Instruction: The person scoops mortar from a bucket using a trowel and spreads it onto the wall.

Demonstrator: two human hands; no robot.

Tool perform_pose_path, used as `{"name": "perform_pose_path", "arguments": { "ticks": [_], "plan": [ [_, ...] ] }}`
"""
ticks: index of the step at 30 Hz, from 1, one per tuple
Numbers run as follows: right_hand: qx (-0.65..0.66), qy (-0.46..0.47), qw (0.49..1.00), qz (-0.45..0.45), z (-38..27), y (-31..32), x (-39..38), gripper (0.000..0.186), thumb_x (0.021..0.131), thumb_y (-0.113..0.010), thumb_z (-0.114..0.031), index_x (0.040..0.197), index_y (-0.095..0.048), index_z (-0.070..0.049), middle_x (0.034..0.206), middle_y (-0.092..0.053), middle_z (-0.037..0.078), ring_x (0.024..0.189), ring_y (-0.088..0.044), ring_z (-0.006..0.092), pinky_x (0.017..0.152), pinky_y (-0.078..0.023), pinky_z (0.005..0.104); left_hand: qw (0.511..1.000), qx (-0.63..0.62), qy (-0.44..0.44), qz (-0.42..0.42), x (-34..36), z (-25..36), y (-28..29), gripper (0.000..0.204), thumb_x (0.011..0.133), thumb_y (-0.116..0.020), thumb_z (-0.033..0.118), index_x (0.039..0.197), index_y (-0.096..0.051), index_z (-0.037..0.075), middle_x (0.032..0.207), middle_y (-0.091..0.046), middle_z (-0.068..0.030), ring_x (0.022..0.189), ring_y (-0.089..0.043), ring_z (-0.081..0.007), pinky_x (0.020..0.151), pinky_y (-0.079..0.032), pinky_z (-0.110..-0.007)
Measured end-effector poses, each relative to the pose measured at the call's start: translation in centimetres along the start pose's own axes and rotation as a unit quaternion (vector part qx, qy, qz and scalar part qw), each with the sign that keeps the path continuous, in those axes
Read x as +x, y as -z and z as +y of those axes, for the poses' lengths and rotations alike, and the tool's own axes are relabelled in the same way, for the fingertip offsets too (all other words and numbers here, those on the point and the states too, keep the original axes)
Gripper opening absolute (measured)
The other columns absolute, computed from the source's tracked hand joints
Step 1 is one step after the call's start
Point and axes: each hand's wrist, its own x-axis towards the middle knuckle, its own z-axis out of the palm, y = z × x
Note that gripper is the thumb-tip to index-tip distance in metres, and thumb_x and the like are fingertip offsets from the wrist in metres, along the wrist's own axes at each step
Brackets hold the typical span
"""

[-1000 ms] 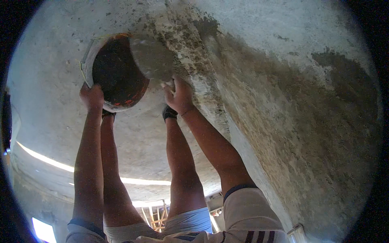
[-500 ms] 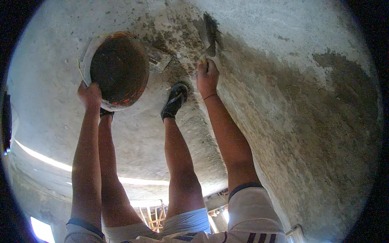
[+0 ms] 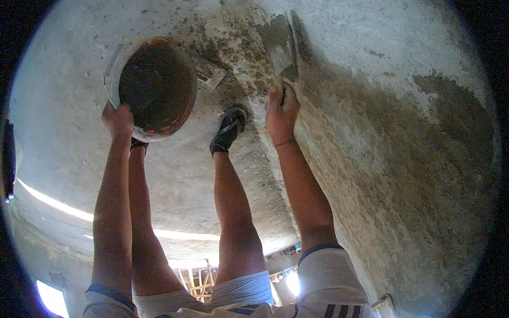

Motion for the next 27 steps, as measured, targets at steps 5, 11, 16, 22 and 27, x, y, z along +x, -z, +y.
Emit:
{"name": "perform_pose_path", "arguments": {
  "ticks": [5,11,16,22,27],
  "plan": [
    [-0.05,-0.078,0.995,-0.033,3.7,-2.0,3.9,0.031,0.094,-0.054,-0.03,0.101,-0.057,0.0,0.076,-0.057,0.006,0.057,-0.051,0.0141,0.052,-0.043,0.0323,0.999,0.029,-0.013,0.016,0.6,-0.5,-0.3,0.038,0.064,-0.052,0.013,0.097,-0.065,-0.003,0.089,-0.067,-0.0238,0.083,-0.065,-0.0385,0.075,-0.05,-0.044],
    [-0.153,-0.052,0.987,-0.025,6.1,-1.7,6.7,0.035,0.094,-0.054,-0.033,0.095,-0.058,0.002,0.073,-0.058,0.01,0.059,-0.053,0.0217,0.057,-0.043,0.0413,1.0,-0.022,0.01,0.0,0.1,0.0,-0.8,0.039,0.063,-0.053,0.014,0.096,-0.065,-0.003,0.089,-0.066,-0.024,0.083,-0.064,-0.0409,0.074,-0.049,-0.044],
    [-0.104,0.084,0.991,0.019,2.3,-0.8,3.4,0.035,0.095,-0.053,-0.033,0.1,-0.059,0.002,0.077,-0.059,0.009,0.067,-0.055,0.0177,0.06,-0.046,0.0374,1.0,-0.009,-0.009,0.002,0.8,-1.2,-0.3,0.038,0.063,-0.052,0.014,0.095,-0.065,-0.003,0.089,-0.067,-0.0232,0.083,-0.064,-0.0403,0.074,-0.049,-0.045],
    [0.037,0.01,0.999,-0.033,0.8,-0.3,0.0,0.038,0.096,-0.051,-0.034,0.113,-0.055,0.0,0.081,-0.058,0.005,0.065,-0.053,0.0125,0.058,-0.047,0.032,1.0,0.016,0.012,-0.003,1.0,-1.3,-0.1,0.038,0.063,-0.053,0.015,0.095,-0.065,-0.001,0.086,-0.066,-0.0235,0.08,-0.064,-0.0417,0.073,-0.049,-0.046],
    [0.005,-0.06,0.996,-0.066,6.2,-2.4,3.9,0.025,0.096,-0.053,-0.028,0.093,-0.054,-0.003,0.073,-0.049,0.001,0.061,-0.05,0.0118,0.05,-0.042,0.0277,0.999,0.012,-0.032,0.029,0.5,-0.5,-0.5,0.036,0.063,-0.054,0.014,0.094,-0.065,-0.003,0.082,-0.066,-0.0214,0.077,-0.064,-0.04,0.072,-0.049,-0.045]
  ]
}}
